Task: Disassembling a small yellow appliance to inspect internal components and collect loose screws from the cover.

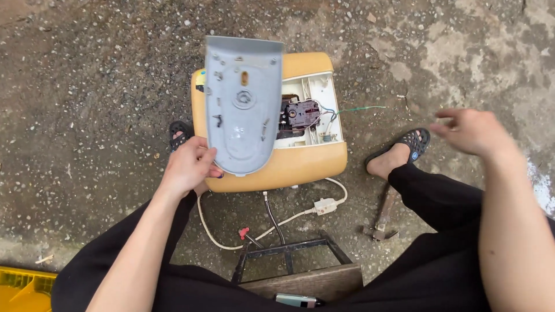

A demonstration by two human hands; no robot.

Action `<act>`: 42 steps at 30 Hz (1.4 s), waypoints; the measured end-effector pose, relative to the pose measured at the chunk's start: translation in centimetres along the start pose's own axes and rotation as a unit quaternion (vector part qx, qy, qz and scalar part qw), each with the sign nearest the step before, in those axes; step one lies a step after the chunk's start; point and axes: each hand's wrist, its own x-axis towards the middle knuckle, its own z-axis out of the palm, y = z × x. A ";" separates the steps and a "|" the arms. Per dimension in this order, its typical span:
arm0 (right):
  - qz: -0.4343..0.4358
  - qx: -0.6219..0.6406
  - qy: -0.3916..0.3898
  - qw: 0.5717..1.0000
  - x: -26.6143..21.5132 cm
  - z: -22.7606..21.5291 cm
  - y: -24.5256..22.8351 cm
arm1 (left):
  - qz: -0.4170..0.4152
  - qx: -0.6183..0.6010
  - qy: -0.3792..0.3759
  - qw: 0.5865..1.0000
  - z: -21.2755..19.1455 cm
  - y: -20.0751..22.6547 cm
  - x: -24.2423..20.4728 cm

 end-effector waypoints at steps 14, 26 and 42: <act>-0.218 0.058 0.085 0.971 -8.3 -3.8 -13.4 | 0.043 -0.071 0.137 0.987 -3.3 -0.2 -2.2; -0.329 0.432 0.076 0.836 -3.7 9.9 -26.4 | 0.077 -0.122 0.121 0.982 -3.8 -2.2 -0.2; -0.249 0.548 -0.149 0.784 1.9 13.2 -22.8 | 0.129 -0.024 0.015 0.991 3.1 -5.3 3.6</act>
